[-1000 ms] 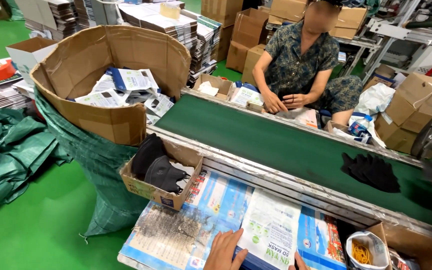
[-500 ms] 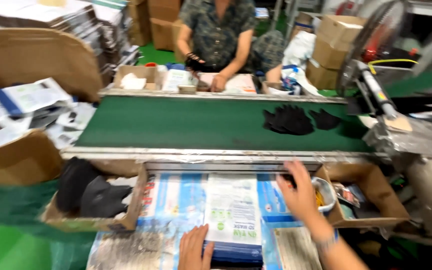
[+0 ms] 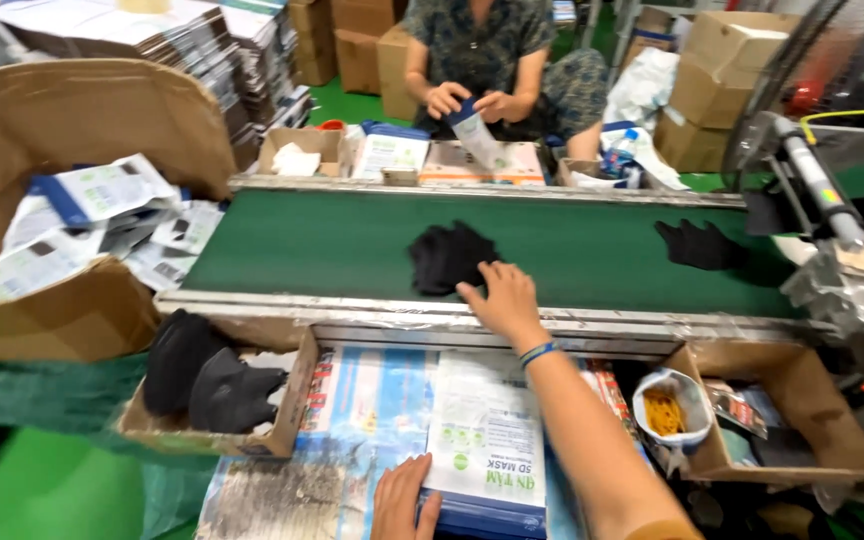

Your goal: Manually placing masks into individual plastic pouches at an industrial conveyor belt.

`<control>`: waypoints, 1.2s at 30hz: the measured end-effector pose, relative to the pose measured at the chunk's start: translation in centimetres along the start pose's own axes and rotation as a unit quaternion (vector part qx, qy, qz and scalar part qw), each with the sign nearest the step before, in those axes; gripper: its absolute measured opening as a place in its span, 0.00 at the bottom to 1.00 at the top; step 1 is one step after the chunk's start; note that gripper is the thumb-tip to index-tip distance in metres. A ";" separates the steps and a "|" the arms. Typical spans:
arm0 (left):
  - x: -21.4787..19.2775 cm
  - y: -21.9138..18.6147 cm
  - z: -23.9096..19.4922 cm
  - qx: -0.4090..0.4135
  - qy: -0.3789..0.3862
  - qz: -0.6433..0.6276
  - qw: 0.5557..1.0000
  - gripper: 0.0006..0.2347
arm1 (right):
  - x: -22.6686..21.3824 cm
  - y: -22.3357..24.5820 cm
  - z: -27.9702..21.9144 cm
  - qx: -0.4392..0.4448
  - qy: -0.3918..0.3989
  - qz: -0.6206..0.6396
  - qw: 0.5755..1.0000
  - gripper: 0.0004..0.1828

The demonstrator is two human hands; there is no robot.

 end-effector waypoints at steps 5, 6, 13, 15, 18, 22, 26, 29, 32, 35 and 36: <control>-7.6 -5.2 5.4 0.007 -0.047 -0.107 0.993 0.22 | -2.3 1.7 -1.3 0.075 0.034 0.159 0.984 0.29; -9.3 -5.4 8.9 0.007 -0.048 -0.105 0.993 0.22 | -1.8 1.6 -0.8 0.073 0.033 0.161 0.984 0.29; -11.6 -1.2 31.1 0.027 -0.040 0.228 0.972 0.23 | -0.2 1.1 -0.3 0.074 0.021 0.027 0.997 0.36; -8.5 1.7 35.5 -0.052 -0.002 0.243 0.969 0.26 | 0.0 1.0 -0.1 0.083 0.042 0.010 0.996 0.36; -4.5 1.6 38.8 -0.105 -0.015 0.130 0.986 0.29 | 0.9 0.3 -0.3 0.095 0.060 0.022 0.993 0.33; -3.6 -0.8 37.4 -0.141 -0.024 -0.064 0.988 0.33 | -2.1 0.8 -0.8 0.120 0.033 0.128 0.984 0.32; -11.6 -7.7 30.1 0.037 -0.073 -0.288 0.954 0.37 | -1.0 -3.4 -3.3 0.193 0.061 0.589 0.783 0.34; -16.7 -9.2 21.1 0.115 -0.056 -0.348 0.929 0.38 | -4.3 5.2 -11.3 0.066 0.346 0.771 0.530 0.42; -20.4 -11.5 12.5 0.068 0.036 -0.371 0.925 0.45 | -3.1 7.4 -18.5 -0.005 0.434 0.579 0.691 0.32; -23.3 -10.1 6.2 0.010 0.052 -0.194 0.980 0.48 | -8.2 15.0 -23.7 -0.026 0.446 0.542 0.712 0.31; -23.2 -8.5 4.6 0.004 0.052 -0.192 0.980 0.48 | -8.8 17.5 -24.8 -0.025 0.450 0.543 0.708 0.31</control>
Point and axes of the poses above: each hand's wrist, its own z-axis towards the middle knuckle, its own x-axis out of the palm, y = z × x, the point moved 9 cm from there along z, towards the middle knuckle, and after that the axes turned 10 degrees about x, right-handed, at the moved point
